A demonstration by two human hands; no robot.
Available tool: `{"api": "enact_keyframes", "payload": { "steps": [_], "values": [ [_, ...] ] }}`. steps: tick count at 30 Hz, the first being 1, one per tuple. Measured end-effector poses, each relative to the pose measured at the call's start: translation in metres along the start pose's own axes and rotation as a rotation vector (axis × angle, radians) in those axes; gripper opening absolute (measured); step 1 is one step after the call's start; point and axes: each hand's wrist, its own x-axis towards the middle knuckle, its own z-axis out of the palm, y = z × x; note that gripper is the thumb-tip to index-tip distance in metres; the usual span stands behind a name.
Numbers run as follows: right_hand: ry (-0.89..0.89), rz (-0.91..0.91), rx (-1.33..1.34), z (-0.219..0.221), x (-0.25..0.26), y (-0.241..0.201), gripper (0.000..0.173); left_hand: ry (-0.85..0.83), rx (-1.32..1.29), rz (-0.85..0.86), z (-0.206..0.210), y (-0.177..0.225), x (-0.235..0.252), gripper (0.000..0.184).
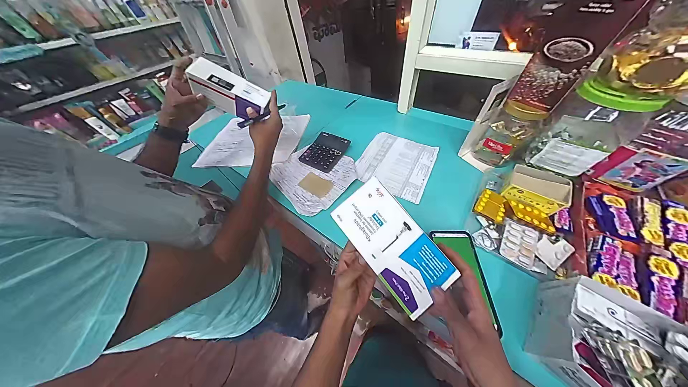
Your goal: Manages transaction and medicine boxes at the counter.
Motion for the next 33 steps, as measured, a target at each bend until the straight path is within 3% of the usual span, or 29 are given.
{"api": "enact_keyframes", "payload": {
  "steps": [5, 9, 13, 19, 24, 33],
  "values": [
    [0.083, -0.083, -0.135, -0.003, 0.006, 0.002, 0.07, 0.055, 0.042, -0.133, -0.002, 0.003, -0.003, 0.037],
    [0.119, -0.254, -0.386, 0.002, -0.002, 0.019, 0.072, 0.328, 0.22, -0.184, 0.019, 0.005, -0.001, 0.066],
    [0.047, -0.51, -0.726, 0.007, -0.014, 0.036, 0.056, 0.466, 0.323, -0.346, 0.025, 0.015, 0.018, 0.065],
    [-0.037, -0.602, -0.819, 0.011, -0.019, 0.038, 0.048, 0.335, 0.273, -0.562, 0.015, 0.023, 0.022, 0.061],
    [-0.062, -0.631, -0.83, 0.012, -0.023, 0.038, 0.047, 0.212, 0.234, -0.631, 0.003, 0.022, 0.021, 0.064],
    [-0.178, -0.57, -0.797, 0.014, -0.032, 0.025, 0.05, 0.209, 0.305, -0.755, 0.007, 0.026, 0.014, 0.06]
  ]
}}
